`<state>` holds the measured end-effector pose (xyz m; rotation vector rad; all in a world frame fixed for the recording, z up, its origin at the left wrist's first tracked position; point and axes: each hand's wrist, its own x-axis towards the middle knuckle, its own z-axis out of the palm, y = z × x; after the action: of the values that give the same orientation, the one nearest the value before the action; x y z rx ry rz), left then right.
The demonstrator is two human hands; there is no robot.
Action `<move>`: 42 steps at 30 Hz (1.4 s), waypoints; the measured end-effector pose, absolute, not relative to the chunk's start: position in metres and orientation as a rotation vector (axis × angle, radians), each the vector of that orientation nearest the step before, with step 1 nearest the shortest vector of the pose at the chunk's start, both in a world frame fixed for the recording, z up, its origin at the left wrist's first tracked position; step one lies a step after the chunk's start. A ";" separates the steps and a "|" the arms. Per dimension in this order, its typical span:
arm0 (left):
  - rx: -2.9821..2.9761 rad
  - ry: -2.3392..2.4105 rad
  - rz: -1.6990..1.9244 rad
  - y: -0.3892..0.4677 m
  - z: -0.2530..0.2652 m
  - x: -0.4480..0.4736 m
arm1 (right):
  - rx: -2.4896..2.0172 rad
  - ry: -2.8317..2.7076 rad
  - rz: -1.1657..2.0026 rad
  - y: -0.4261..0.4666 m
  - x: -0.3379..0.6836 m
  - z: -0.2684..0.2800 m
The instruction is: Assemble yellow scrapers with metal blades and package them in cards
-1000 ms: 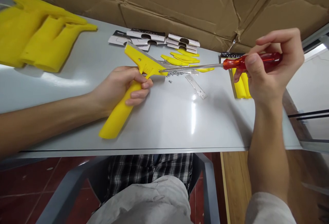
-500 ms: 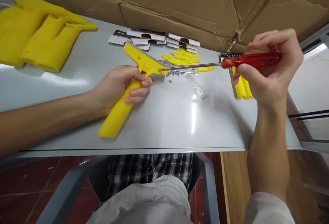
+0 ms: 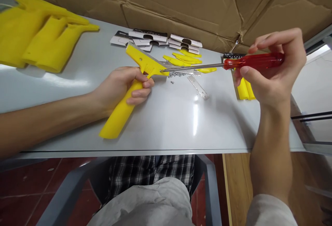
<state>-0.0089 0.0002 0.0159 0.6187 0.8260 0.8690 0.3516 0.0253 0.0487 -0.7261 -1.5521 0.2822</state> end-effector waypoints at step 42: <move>0.587 0.834 0.830 0.001 0.016 -0.008 | -0.655 -1.642 0.176 0.021 0.343 0.047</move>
<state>-0.0080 0.0008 0.0162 0.5870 0.8339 0.8303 0.3433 0.0214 0.0466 -0.6554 -1.6422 0.1755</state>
